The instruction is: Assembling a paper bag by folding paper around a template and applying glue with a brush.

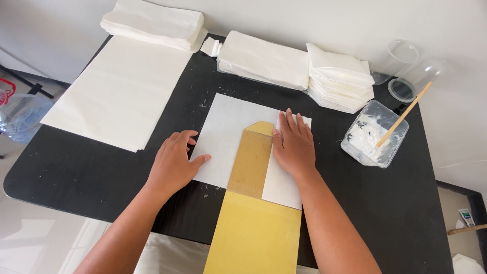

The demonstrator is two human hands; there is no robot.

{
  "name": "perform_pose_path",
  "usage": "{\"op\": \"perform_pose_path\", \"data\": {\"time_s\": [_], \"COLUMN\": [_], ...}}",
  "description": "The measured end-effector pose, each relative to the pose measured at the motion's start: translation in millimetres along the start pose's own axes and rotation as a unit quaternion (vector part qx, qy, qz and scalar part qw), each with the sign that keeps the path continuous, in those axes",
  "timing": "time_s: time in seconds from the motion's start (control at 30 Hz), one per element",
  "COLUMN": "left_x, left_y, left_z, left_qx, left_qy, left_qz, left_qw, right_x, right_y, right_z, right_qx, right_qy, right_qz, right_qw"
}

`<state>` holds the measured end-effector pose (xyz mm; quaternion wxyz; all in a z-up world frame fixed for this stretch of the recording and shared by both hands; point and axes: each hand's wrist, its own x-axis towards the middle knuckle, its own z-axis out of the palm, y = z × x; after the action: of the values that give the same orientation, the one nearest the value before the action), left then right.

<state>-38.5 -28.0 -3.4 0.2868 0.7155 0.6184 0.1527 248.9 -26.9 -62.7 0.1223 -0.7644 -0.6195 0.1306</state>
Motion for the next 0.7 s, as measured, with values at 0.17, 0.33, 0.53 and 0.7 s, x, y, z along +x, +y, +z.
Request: {"op": "perform_pose_path", "data": {"time_s": [0.17, 0.33, 0.53, 0.7], "left_x": [3, 3, 4, 8], "left_y": [1, 7, 7, 8], "left_z": [5, 4, 7, 12], "left_qx": [-0.038, -0.041, -0.043, 0.032], "left_qy": [0.01, 0.014, 0.019, 0.019], "left_qz": [-0.01, -0.024, -0.012, 0.017], "left_qw": [0.999, 0.999, 0.999, 0.999], "right_x": [1, 1, 2, 1], "right_y": [-1, -1, -1, -1], "right_z": [-1, -2, 0, -1], "right_qx": [-0.008, -0.002, -0.003, -0.001], "right_qy": [0.002, 0.002, 0.004, 0.001], "right_qz": [-0.001, -0.001, 0.0, 0.002], "right_qw": [1.0, 1.0, 1.0, 1.0]}}
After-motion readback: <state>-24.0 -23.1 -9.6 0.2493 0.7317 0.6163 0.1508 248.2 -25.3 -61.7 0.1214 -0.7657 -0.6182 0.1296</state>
